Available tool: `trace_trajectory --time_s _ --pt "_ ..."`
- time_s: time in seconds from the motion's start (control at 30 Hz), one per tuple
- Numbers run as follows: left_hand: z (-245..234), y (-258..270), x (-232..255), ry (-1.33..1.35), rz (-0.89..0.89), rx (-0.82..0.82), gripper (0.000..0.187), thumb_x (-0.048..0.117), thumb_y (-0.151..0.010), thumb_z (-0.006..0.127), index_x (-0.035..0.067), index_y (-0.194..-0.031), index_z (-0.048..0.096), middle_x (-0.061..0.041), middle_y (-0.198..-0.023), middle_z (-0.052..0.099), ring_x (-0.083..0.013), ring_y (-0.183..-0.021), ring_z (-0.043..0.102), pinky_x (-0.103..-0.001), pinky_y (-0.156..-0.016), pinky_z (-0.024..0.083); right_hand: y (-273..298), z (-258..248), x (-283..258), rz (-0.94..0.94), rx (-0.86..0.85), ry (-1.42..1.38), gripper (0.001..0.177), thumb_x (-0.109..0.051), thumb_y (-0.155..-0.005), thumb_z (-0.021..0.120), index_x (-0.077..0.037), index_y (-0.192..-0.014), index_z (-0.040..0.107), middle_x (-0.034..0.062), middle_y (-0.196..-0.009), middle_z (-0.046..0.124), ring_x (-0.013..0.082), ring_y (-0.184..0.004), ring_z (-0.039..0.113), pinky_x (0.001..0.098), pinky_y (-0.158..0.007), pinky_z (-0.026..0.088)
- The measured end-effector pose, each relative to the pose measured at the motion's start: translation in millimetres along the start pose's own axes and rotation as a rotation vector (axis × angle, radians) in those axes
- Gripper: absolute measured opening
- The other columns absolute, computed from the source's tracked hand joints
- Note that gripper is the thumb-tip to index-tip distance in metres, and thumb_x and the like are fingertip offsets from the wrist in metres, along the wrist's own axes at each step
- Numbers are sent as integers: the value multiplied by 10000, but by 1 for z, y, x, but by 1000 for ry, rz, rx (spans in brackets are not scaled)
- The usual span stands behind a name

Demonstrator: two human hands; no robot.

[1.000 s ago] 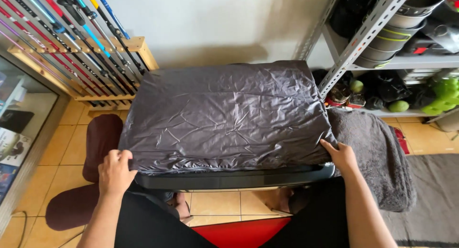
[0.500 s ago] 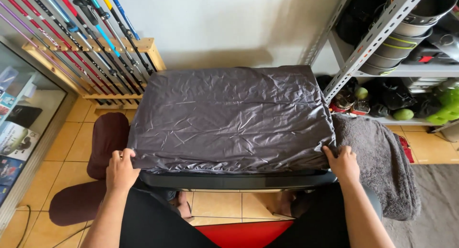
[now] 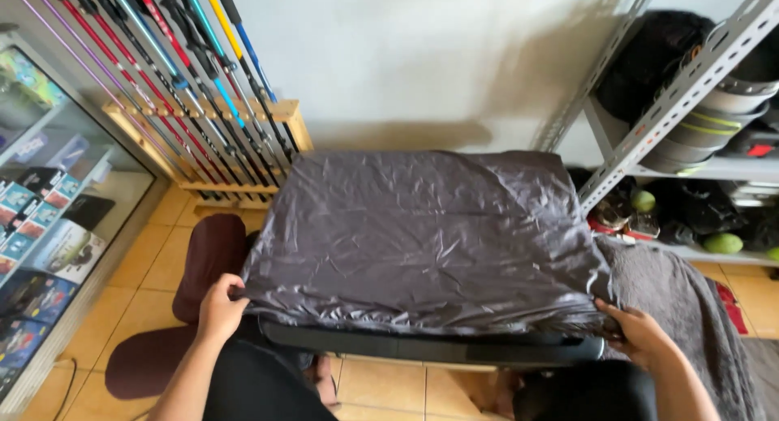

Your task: The person sits on the floor and folds a large black fabric item on top of a black plastic storage bin. They smooth the fabric, fold it in half, and then fold it again into a smaller rectangle.

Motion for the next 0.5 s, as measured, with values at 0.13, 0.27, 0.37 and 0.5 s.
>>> trace_trajectory --time_s 0.13,0.27,0.37,0.5 --pt "-30 -11 98 -87 -103 -217 144 73 -804 647 144 -920 695 -81 -721 717 -224 -645 679 -369 -653 492 16 20 -67 248 -292 322 516 -301 -1047 649 205 -1136 693 235 -646 581 208 -411 403 267 -306 312" --pt "-50 -106 165 24 143 -26 268 -49 -860 559 107 -1062 641 -80 -915 652 -245 -828 606 -386 -745 480 11 23 -210 -257 12 488 339 -256 -1041 669 83 -1016 665 195 -815 641 240 -605 491 374 -512 409" --pt "-115 -105 240 163 448 438 241 -106 -865 595 114 -955 631 -65 -982 655 -273 -929 609 -391 -843 512 29 2 -284 -702 174 45 315 -374 -1063 733 -81 -1124 635 67 -952 653 200 -748 560 378 -592 455" --pt "-152 -34 271 59 961 727 328 -285 -852 534 -32 -1055 581 -186 -1115 572 -374 -1084 580 -461 -944 517 89 -24 -284 -784 407 119 401 -390 -1255 598 -65 -1045 491 87 -869 496 210 -718 427 434 -543 364"
Point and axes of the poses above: each hand's wrist, its own y-axis away from the middle knuckle, its own z-axis out of the palm, x = y × z, the point moved 8 cm from there along -y, towards the middle knuckle
